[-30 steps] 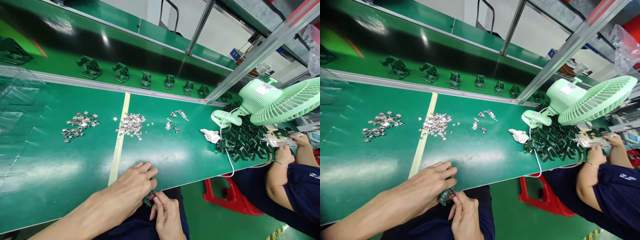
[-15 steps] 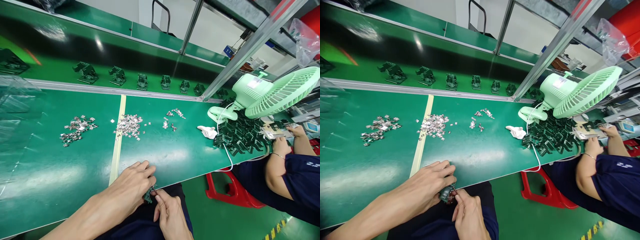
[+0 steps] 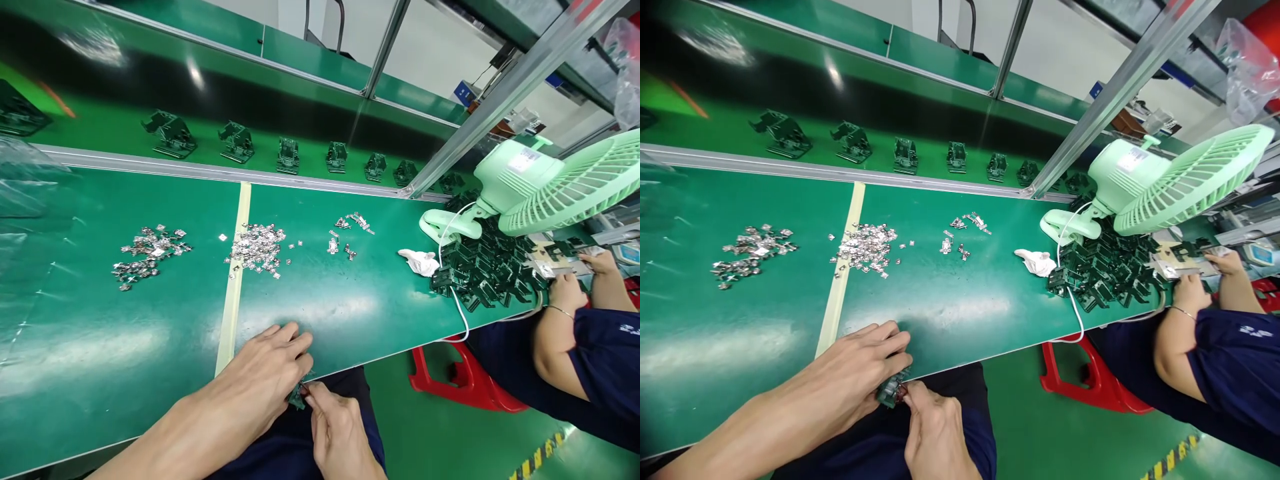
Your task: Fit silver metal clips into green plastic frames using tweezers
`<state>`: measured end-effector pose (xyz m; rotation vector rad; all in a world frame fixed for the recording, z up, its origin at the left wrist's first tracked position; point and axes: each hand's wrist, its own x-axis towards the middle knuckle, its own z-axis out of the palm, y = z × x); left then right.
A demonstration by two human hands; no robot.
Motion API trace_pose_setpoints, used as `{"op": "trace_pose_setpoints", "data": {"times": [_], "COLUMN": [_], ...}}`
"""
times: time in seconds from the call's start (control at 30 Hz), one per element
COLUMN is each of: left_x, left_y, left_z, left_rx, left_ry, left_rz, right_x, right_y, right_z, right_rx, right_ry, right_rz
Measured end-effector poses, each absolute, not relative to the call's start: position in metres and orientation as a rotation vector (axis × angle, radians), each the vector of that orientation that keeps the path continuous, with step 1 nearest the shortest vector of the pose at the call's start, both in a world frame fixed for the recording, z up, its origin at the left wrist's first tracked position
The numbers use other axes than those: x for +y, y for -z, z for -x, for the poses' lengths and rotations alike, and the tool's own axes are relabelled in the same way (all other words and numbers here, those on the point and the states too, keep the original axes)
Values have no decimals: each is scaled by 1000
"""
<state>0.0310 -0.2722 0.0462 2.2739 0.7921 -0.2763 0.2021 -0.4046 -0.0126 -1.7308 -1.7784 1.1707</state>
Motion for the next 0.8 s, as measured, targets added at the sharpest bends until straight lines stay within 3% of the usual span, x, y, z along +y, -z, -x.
{"op": "trace_pose_setpoints", "data": {"times": [0.33,0.6,0.8], "left_x": [-268,-265,-269], "left_y": [-47,-59,-50], "left_z": [-32,-38,-34], "left_rx": [769,799,792], "left_ry": [301,446,314], "left_rz": [-2295,-2262,-2296], "right_x": [-402,-407,-408], "right_y": [8,18,-2], "right_z": [-194,-200,-197], "right_rx": [-1740,-1609,-2193], "right_ry": [-1160,-1320,-841], "right_rz": [1895,1738,2184]}}
